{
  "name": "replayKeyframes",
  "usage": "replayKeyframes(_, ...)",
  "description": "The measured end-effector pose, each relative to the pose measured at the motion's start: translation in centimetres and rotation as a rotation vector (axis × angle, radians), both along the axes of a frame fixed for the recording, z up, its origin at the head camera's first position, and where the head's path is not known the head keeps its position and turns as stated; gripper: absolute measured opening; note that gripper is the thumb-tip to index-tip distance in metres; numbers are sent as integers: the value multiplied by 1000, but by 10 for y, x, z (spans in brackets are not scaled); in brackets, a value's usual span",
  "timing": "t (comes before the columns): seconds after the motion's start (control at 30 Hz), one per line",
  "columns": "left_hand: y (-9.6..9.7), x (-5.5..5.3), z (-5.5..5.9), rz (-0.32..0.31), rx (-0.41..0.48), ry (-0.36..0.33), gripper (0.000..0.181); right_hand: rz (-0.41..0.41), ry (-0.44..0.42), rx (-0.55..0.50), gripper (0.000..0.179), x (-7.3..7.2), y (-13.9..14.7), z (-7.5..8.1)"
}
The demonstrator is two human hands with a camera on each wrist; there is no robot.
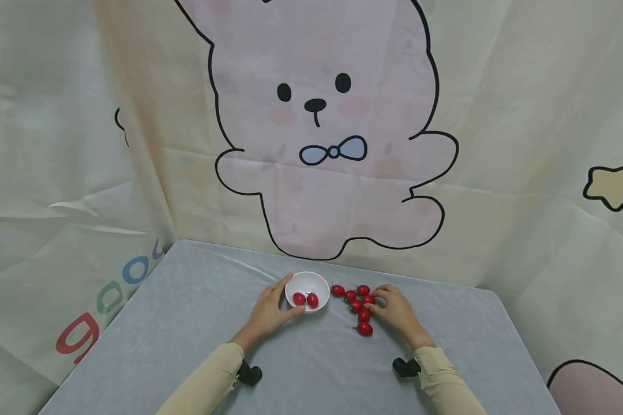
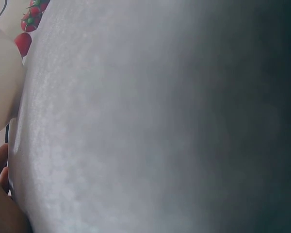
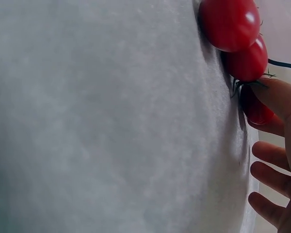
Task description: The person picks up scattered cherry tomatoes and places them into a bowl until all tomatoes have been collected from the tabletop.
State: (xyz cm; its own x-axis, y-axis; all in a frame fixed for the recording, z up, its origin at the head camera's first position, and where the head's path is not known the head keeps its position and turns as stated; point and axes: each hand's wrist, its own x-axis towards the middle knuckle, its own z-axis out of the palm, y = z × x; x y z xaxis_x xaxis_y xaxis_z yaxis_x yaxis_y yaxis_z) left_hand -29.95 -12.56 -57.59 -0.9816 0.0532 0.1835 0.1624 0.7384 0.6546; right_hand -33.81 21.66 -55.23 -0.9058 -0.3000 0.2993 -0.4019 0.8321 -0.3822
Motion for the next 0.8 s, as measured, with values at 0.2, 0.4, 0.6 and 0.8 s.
replayKeyframes(0.2,0,1,0,3,-5,-8,95,-21,-6,22,26,0,1,2)
replayKeyframes(0.4,0,1,0,2,9,0,95,-24,-34,24,26,2,1,3)
replayKeyframes(0.6,0,0,0,2,1,1,95,-26,-20,15,27,1,2,3)
replayKeyframes(0.8,1,2,0,4,12,4,93,-36,-10,31,29,-1,4,8)
